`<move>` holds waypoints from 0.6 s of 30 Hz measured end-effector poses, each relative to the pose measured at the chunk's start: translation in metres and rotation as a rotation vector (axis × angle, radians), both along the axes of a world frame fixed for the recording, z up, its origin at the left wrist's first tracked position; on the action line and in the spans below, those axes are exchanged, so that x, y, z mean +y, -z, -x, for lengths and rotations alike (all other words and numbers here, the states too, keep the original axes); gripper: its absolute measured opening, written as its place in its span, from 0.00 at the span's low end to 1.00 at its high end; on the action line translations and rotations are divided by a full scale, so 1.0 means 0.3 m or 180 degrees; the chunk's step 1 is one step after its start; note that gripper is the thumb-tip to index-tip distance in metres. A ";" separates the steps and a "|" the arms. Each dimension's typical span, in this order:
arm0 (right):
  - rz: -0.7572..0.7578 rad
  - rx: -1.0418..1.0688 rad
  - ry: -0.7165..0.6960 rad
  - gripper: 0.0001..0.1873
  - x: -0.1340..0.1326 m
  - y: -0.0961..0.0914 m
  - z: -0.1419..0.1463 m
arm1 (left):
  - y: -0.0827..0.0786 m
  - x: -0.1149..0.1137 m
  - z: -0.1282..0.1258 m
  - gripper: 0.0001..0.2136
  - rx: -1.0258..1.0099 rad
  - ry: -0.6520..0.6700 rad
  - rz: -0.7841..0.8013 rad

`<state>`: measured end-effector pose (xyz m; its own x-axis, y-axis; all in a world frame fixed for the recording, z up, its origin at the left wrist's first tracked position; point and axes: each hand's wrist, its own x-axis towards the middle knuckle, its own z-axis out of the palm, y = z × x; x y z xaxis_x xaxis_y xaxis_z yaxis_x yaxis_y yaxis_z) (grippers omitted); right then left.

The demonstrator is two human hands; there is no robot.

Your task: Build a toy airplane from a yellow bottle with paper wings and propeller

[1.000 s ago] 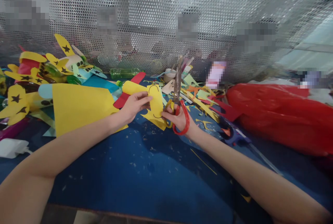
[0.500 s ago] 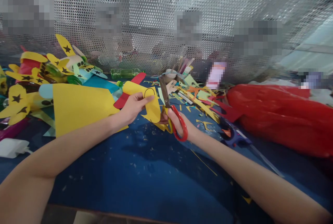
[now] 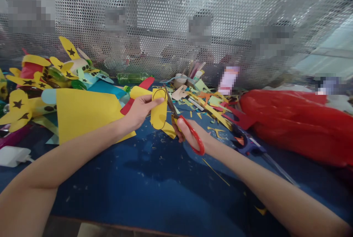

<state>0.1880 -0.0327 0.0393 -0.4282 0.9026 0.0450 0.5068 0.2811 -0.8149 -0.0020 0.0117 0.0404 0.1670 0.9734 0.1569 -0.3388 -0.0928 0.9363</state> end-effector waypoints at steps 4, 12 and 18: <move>-0.0192 -0.0198 -0.0008 0.34 -0.003 -0.004 0.003 | 0.008 0.002 0.005 0.10 0.0148 0.0017 -0.0088; -0.0244 0.0015 -0.0054 0.33 -0.006 0.000 0.003 | -0.014 -0.019 -0.002 0.12 0.0349 -0.0043 -0.0122; -0.0362 -0.0022 -0.0041 0.33 -0.004 0.006 0.003 | -0.026 -0.028 -0.005 0.10 0.0305 -0.0041 -0.0096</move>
